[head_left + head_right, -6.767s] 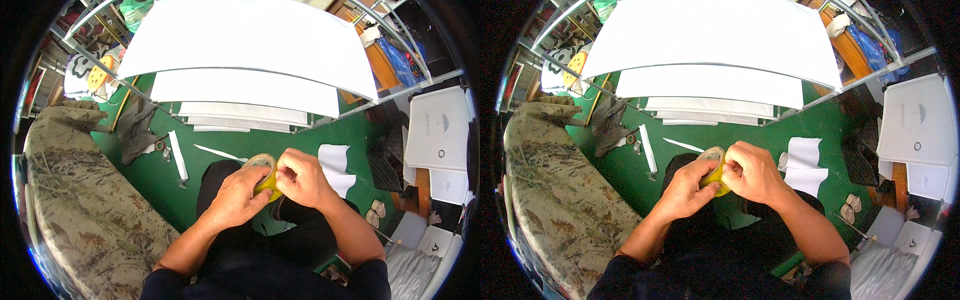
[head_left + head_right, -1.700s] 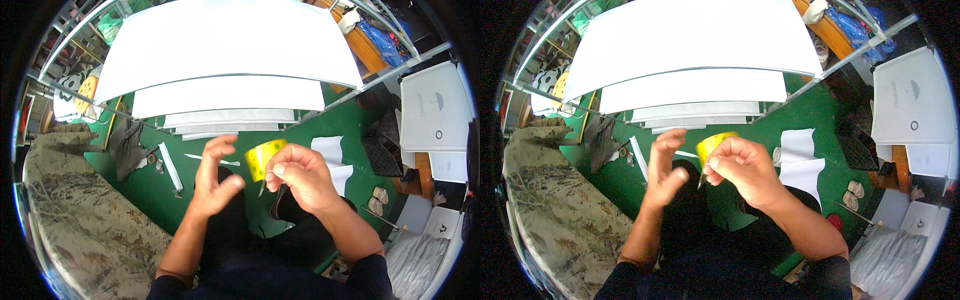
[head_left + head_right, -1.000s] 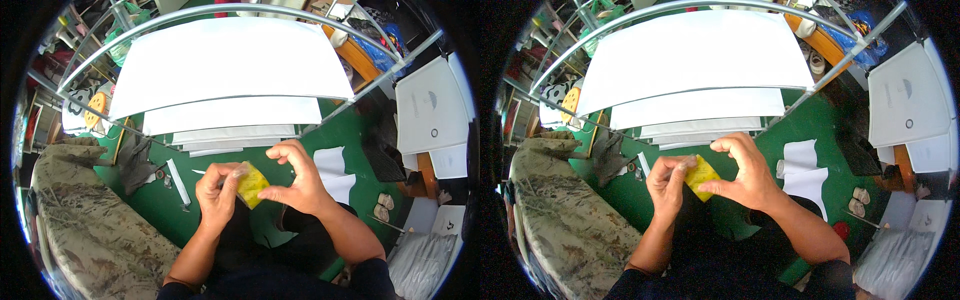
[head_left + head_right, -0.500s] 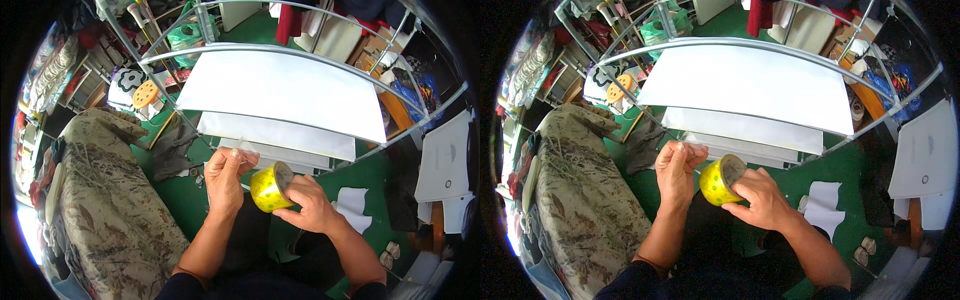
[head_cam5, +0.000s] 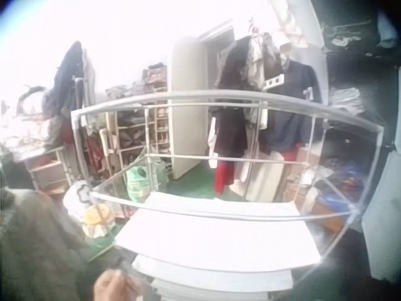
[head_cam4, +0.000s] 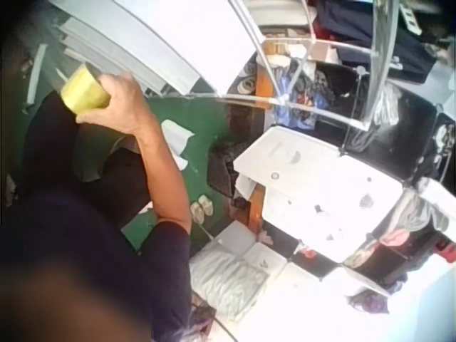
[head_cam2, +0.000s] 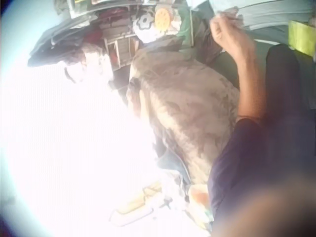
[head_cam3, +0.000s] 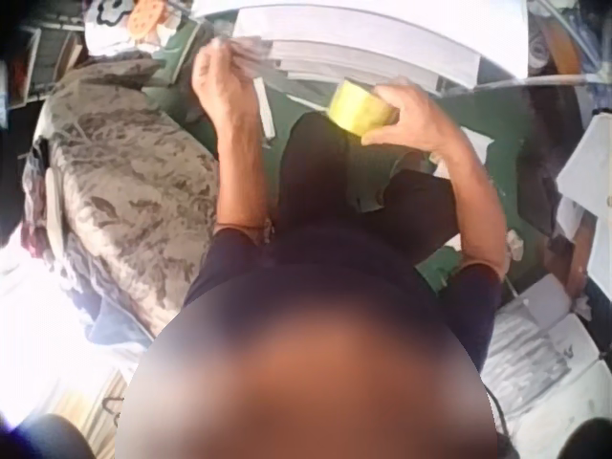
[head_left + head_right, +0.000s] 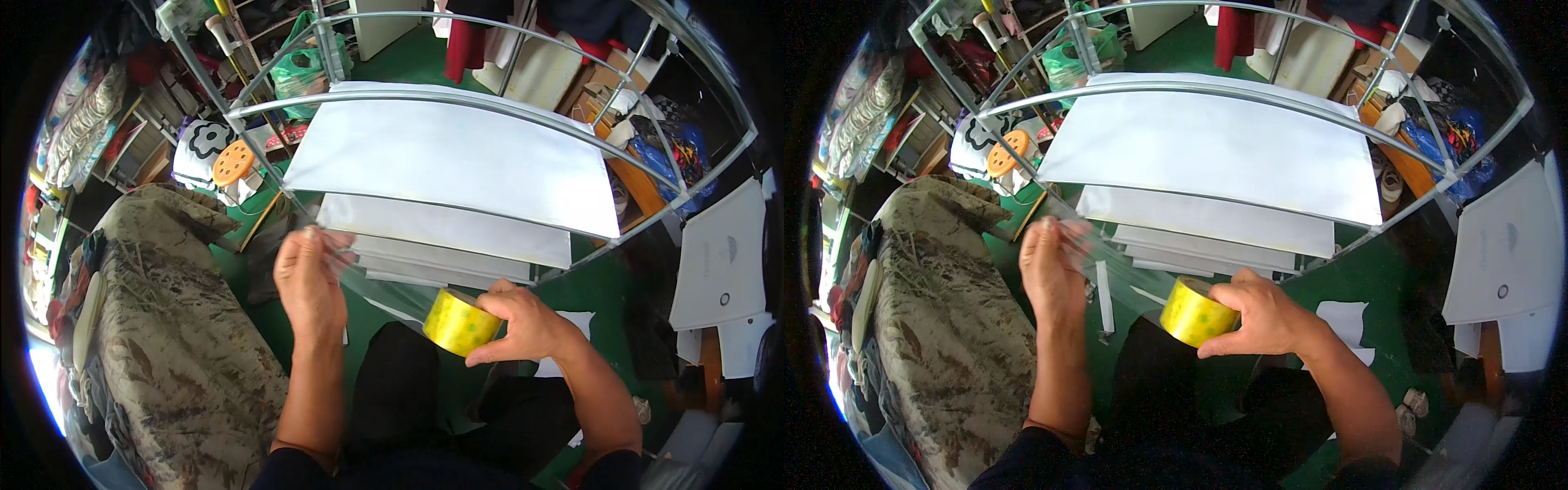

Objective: The person secures a white fabric panel to a metal umbrella frame using clear tape. They repeatedly wrap and press tape along the frame edges to hold the fabric in place, then use yellow tape to reinforce the attachment.

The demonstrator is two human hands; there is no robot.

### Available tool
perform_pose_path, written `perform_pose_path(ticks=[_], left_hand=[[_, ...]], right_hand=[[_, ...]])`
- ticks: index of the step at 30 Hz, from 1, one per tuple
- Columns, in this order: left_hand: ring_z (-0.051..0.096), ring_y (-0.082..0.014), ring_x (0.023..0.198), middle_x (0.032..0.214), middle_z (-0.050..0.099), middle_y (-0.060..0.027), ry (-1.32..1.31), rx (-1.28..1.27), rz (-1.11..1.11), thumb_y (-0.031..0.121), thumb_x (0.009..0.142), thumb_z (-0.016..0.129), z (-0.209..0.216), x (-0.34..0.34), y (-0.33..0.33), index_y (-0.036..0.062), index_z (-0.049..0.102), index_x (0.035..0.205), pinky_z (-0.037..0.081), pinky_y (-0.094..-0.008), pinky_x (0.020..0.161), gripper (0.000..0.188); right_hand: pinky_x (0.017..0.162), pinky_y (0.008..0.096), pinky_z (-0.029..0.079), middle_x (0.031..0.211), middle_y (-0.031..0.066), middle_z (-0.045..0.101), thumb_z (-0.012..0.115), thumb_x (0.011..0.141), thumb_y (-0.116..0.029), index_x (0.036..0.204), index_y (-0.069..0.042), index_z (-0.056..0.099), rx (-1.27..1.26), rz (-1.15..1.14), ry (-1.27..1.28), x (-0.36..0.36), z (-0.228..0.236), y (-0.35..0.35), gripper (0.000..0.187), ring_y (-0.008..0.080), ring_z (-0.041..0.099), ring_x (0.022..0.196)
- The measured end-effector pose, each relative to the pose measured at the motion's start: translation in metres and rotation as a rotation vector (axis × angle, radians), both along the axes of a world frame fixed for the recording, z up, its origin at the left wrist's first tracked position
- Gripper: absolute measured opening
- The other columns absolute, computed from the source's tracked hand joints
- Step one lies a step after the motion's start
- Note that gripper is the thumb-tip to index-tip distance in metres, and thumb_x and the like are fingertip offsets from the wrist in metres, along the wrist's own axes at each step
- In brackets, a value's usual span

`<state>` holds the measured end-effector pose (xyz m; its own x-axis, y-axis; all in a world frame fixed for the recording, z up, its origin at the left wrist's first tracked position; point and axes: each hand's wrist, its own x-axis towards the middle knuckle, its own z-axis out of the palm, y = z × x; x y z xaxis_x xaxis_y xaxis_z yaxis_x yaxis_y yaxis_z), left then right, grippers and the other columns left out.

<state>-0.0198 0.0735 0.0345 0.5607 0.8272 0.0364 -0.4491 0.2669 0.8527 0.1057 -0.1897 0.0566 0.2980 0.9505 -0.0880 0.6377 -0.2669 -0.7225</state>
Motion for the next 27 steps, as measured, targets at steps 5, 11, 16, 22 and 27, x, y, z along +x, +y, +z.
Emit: perform_pose_path(ticks=[5, 11, 16, 22, 27], left_hand=[[0.065, -0.0155, 0.076, 0.083, 0.069, -0.0080, -0.126, 0.044, 0.074, 0.019, 0.103, 0.059, 0.000, -0.007, 0.054, 0.0065, 0.061, 0.089, 0.051, -0.0290, 0.069, 0.019], [0.065, -0.0164, 0.086, 0.095, 0.068, -0.0048, -0.173, -0.144, 0.157, 0.017, 0.103, 0.059, -0.027, -0.007, 0.103, 0.0049, 0.062, 0.102, 0.055, -0.0328, 0.077, 0.013], [0.065, -0.0164, 0.095, 0.102, 0.068, -0.0021, -0.201, -0.195, -0.010, 0.019, 0.104, 0.058, -0.059, 0.017, 0.093, 0.0059, 0.064, 0.104, 0.056, -0.0352, 0.084, 0.015], [0.066, -0.0159, 0.095, 0.101, 0.069, -0.0024, -0.279, -0.132, -0.046, 0.021, 0.104, 0.059, -0.088, 0.028, 0.086, 0.0062, 0.065, 0.103, 0.057, -0.0348, 0.084, 0.016], [0.067, -0.0192, 0.095, 0.106, 0.071, -0.0091, -0.307, -0.155, -0.053, 0.026, 0.104, 0.058, -0.090, 0.032, 0.090, 0.0047, 0.065, 0.107, 0.057, -0.0373, 0.084, 0.023]], right_hand=[[0.077, 0.0427, 0.049, 0.080, 0.0130, 0.064, 0.090, 0.066, -0.047, 0.088, -0.004, 0.064, -0.027, -0.034, -0.033, 0.018, -0.002, -0.053, 0.055, 0.0332, 0.061, 0.086], [0.089, 0.0446, 0.048, 0.082, 0.0112, 0.067, 0.088, 0.069, -0.041, 0.084, -0.007, 0.067, -0.307, -0.255, -0.257, 0.044, 0.034, -0.127, 0.043, 0.0326, 0.062, 0.093], [0.084, 0.0420, 0.046, 0.075, 0.0111, 0.061, 0.083, 0.075, -0.038, 0.087, -0.006, 0.068, -0.156, -0.500, -0.308, 0.067, 0.044, -0.183, 0.037, 0.0301, 0.058, 0.089], [0.067, 0.0412, 0.047, 0.070, 0.0164, 0.062, 0.075, 0.080, -0.034, 0.081, 0.000, 0.065, -0.160, -0.692, -0.389, 0.083, 0.056, -0.179, 0.036, 0.0325, 0.062, 0.070], [0.061, 0.0472, 0.048, 0.068, 0.0183, 0.064, 0.076, 0.080, -0.048, 0.075, -0.004, 0.065, -0.244, -0.790, -0.636, 0.084, 0.060, -0.165, 0.045, 0.0393, 0.065, 0.067]])
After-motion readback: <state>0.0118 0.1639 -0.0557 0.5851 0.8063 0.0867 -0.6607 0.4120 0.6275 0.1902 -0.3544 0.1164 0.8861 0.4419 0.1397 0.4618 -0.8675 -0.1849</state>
